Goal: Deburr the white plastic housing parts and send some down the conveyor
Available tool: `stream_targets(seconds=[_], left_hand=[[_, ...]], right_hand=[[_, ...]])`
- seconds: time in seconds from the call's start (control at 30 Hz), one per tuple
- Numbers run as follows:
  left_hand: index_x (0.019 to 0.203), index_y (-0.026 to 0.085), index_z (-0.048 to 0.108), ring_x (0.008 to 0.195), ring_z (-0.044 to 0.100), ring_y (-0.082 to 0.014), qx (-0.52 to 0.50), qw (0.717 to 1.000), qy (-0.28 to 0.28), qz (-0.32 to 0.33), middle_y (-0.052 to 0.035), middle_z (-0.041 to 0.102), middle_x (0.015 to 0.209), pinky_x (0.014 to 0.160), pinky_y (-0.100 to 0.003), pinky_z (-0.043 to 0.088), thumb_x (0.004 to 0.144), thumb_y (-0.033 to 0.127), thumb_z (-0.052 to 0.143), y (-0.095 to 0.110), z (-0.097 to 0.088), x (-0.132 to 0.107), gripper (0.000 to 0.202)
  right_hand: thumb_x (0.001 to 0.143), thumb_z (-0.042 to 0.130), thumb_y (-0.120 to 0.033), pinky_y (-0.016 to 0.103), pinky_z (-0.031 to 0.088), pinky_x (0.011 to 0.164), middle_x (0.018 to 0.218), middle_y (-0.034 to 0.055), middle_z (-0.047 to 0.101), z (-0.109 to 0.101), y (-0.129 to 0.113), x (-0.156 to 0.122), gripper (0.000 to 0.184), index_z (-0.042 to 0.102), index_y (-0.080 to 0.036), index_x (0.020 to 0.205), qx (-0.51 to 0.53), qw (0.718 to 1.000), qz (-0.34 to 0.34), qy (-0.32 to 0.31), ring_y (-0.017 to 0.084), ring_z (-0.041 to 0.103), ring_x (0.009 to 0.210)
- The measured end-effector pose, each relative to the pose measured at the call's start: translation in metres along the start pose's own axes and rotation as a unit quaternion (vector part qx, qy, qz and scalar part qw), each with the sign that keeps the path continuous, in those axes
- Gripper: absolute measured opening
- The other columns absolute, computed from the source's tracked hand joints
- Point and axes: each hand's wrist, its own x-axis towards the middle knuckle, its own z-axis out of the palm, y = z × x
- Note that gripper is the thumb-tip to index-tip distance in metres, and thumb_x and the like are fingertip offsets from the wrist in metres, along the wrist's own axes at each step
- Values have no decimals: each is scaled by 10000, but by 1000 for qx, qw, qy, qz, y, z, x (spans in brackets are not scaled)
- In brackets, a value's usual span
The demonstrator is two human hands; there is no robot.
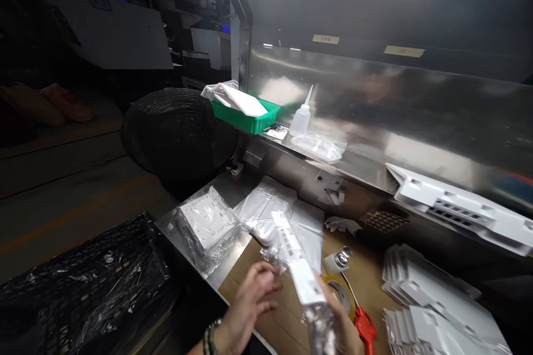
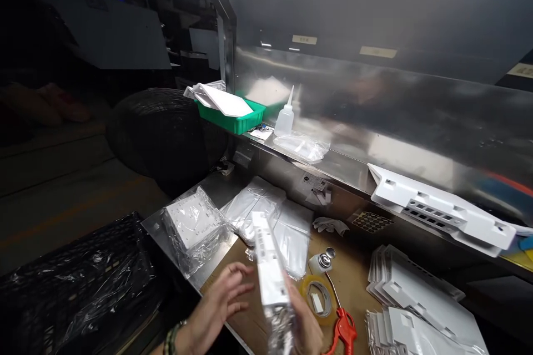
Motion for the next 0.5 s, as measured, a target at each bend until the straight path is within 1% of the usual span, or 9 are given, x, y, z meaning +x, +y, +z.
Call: stream_targets(seconds=[0.03, 0.1, 0.13, 0.2, 0.23, 0.27, 0.37, 0.43, 0.5], left_hand=[[1087, 214, 734, 1143, 679, -281, -74, 996, 50, -22, -97, 746, 1131, 939, -377, 550, 893, 500, 646, 9, -10, 2, 356], [1121, 144, 704, 1076, 708, -320, -169, 978, 103, -61, -155, 742, 1108, 927, -436, 567, 874, 497, 692, 20, -29, 7, 431], [1106, 115, 697, 1010, 727, -332, -182, 973, 129, -63, -171, 747, 1058, 895, -451, 582, 838, 426, 754, 23, -40, 10, 415], [1087, 97, 685, 914, 744, -321, -169, 963, 212, -9, -157, 752, 956, 845, -441, 603, 779, 228, 806, 28, -68, 17, 357], [1098, 111, 677, 875, 748, -302, -155, 953, 260, 30, -131, 751, 920, 826, -425, 611, 766, 154, 794, 31, -85, 21, 355], [1130, 133, 666, 840, 747, -279, -140, 938, 306, 78, -103, 748, 901, 805, -406, 617, 781, 125, 765, 35, -105, 25, 362], [1228, 176, 627, 761, 728, -215, -103, 895, 407, 150, -53, 733, 889, 777, -358, 618, 815, 88, 717, 56, -166, 44, 432], [1281, 219, 614, 744, 709, -177, -82, 876, 439, 180, -30, 727, 931, 789, -330, 607, 807, 51, 712, 72, -199, 60, 512], [1299, 240, 617, 754, 695, -158, -64, 867, 455, 195, -19, 721, 960, 795, -310, 594, 797, 16, 701, 83, -219, 76, 556]], right_hand=[[1029, 493, -442, 423, 667, 855, 1138, 39, 792, 11, -7, 0, 334, 765, -332, 1188, 7, 998, -57, -34, 296, 759, 1061], [1050, 480, -361, 392, 642, 934, 1209, 28, 768, 33, -23, 1, 333, 710, -321, 1287, 6, 973, -197, -121, 257, 725, 1149], [1053, 481, -312, 379, 633, 957, 1242, 35, 753, 44, -31, 2, 351, 661, -289, 1354, -8, 949, -268, -165, 244, 707, 1182], [1054, 465, -231, 369, 634, 960, 1275, 44, 733, 64, -43, 4, 403, 571, -227, 1442, -33, 897, -375, -231, 231, 697, 1197], [1052, 458, -217, 364, 643, 943, 1271, 39, 733, 71, -47, 4, 410, 556, -222, 1450, -36, 884, -394, -248, 225, 712, 1169], [1051, 449, -218, 362, 654, 919, 1260, 30, 736, 76, -48, 4, 407, 554, -236, 1444, -32, 880, -398, -257, 222, 732, 1130], [1041, 458, -262, 351, 673, 858, 1233, 29, 749, 76, -37, -2, 374, 589, -292, 1390, -9, 893, -366, -261, 220, 765, 1043], [1028, 494, -284, 341, 662, 870, 1235, 44, 753, 63, -21, -7, 333, 635, -294, 1329, -15, 905, -340, -254, 220, 765, 1042], [1024, 513, -309, 311, 640, 895, 1238, 64, 754, 39, -2, -11, 300, 676, -272, 1273, -34, 915, -312, -252, 215, 762, 1052]])
